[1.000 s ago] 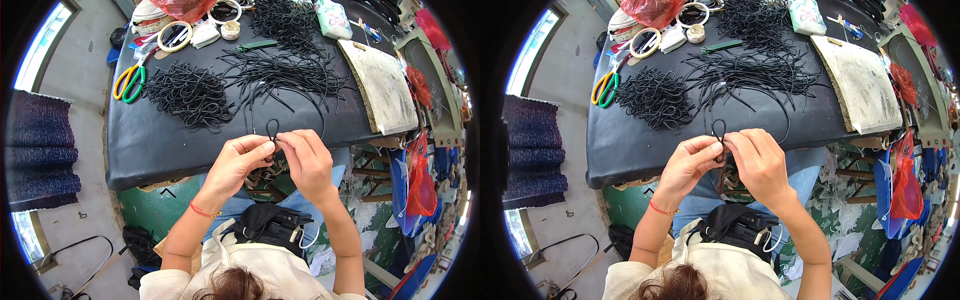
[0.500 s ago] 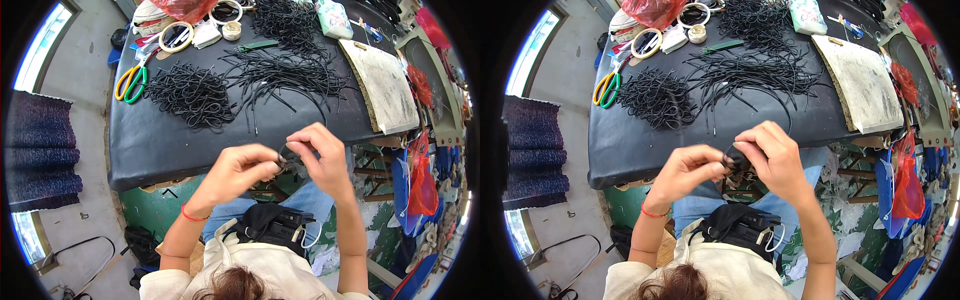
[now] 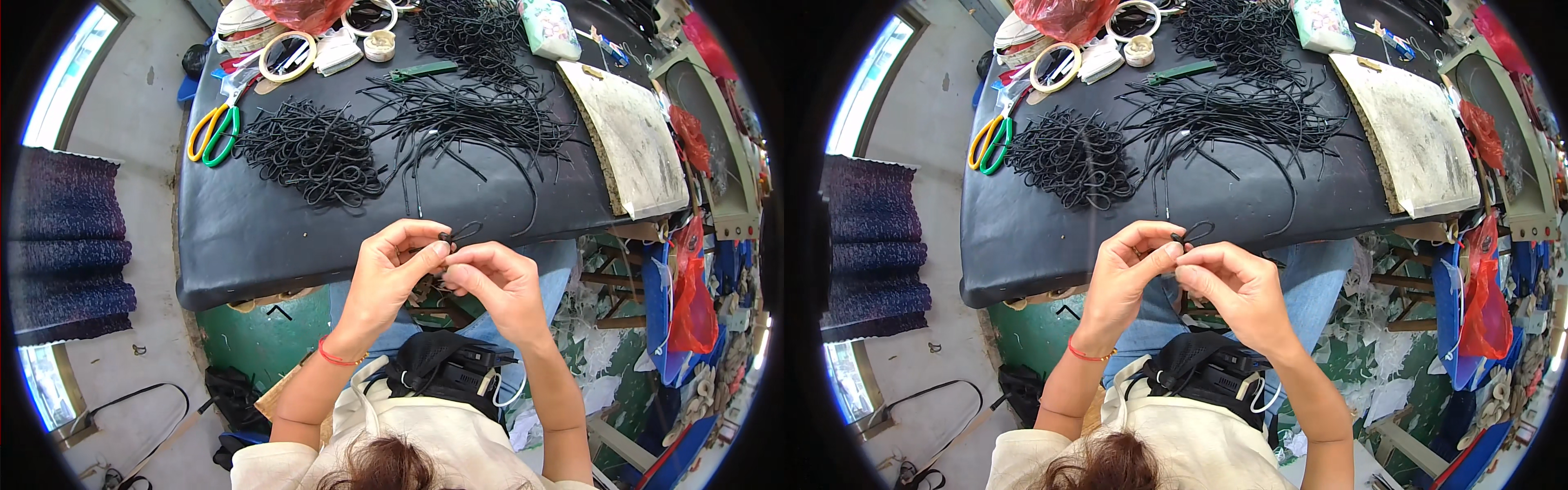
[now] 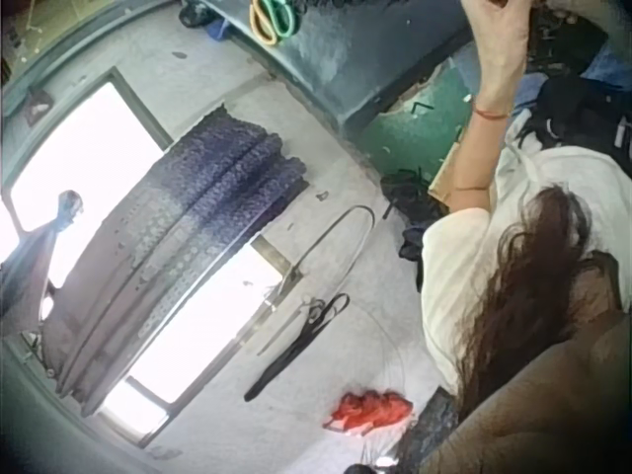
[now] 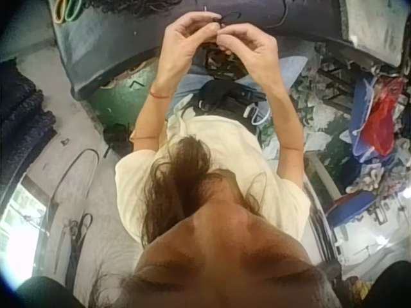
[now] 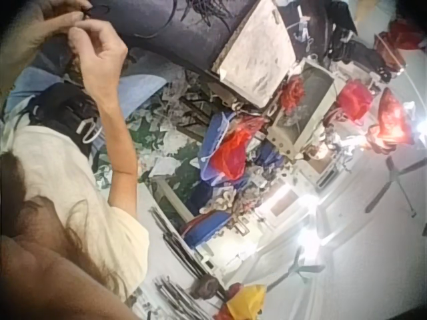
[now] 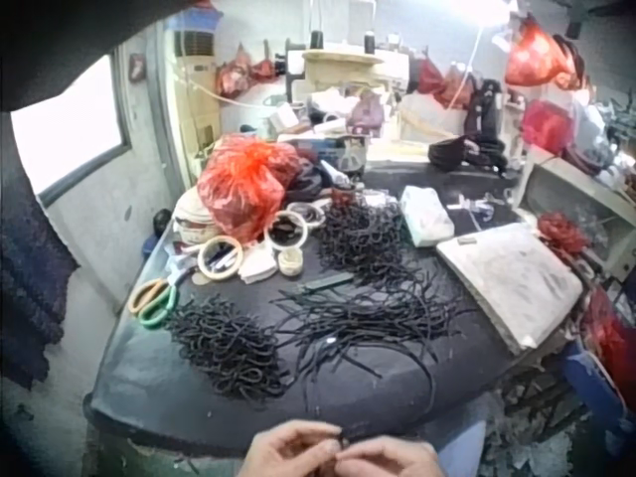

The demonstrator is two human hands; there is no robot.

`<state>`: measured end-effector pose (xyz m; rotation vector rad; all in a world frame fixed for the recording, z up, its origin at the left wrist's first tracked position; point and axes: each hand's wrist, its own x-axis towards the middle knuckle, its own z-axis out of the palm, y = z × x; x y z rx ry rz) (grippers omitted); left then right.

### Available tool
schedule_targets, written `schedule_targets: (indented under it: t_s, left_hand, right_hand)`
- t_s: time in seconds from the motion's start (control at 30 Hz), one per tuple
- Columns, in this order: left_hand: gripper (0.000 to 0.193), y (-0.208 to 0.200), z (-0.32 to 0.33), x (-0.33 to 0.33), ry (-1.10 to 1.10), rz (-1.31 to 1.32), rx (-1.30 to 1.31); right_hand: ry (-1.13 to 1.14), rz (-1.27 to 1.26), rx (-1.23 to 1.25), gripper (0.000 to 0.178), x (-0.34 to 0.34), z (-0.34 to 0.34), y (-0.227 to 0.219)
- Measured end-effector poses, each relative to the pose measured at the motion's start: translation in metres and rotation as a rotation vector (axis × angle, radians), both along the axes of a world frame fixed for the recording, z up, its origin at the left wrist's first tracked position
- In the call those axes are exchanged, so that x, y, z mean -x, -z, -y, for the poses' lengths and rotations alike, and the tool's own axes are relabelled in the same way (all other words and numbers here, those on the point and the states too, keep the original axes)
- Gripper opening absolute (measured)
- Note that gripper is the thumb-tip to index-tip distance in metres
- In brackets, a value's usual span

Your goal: The person repeatedly picks up short black cords from a table and ties them into small loops or knots by hand. They place each finished loop back onto the table among other cords. The workspace includes scissors, tape, and plastic bags, but the person uses only their hands to form the loops.

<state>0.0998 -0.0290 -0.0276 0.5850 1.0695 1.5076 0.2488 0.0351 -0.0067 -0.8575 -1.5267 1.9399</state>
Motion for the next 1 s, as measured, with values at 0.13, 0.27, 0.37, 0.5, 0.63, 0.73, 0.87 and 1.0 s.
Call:
schedule_targets:
  t_s: [0.13,0.27,0.37,0.5,0.63,0.73,0.87,1.0]
  left_hand:
    - [0.018,-0.001,0.001,-0.013,-0.124,0.031,0.006]
    - [0.018,0.003,0.001,-0.024,-0.208,0.04,-0.023]
    - [0.016,0.007,0.004,-0.024,-0.174,0.043,-0.032]
    - [0.016,0.0,0.007,-0.014,-0.033,-0.238,0.016]
    - [0.019,-0.012,0.006,-0.01,0.041,-0.551,0.03]
    - [0.02,-0.013,0.007,-0.012,0.066,-0.466,0.022]
    - [0.021,-0.004,0.008,-0.014,0.118,-0.18,0.04]
    - [0.017,0.0,0.011,-0.017,0.118,-0.287,0.07]
  right_hand:
    - [0.218,0.105,-0.225,0.011,0.008,0.004,0.006]
    - [0.263,0.146,-0.259,0.014,0.013,0.005,0.004]
    - [0.245,0.171,-0.237,0.017,0.014,0.003,0.004]
    - [0.193,0.298,-0.453,0.016,0.012,-0.006,0.005]
    - [0.126,0.23,-0.479,0.014,0.009,-0.01,0.009]
    - [0.173,0.075,-0.09,0.014,0.014,-0.013,0.008]
    - [0.204,0.049,-0.017,0.018,0.02,-0.011,0.007]
    - [0.231,0.043,-0.021,0.022,0.018,-0.016,0.014]
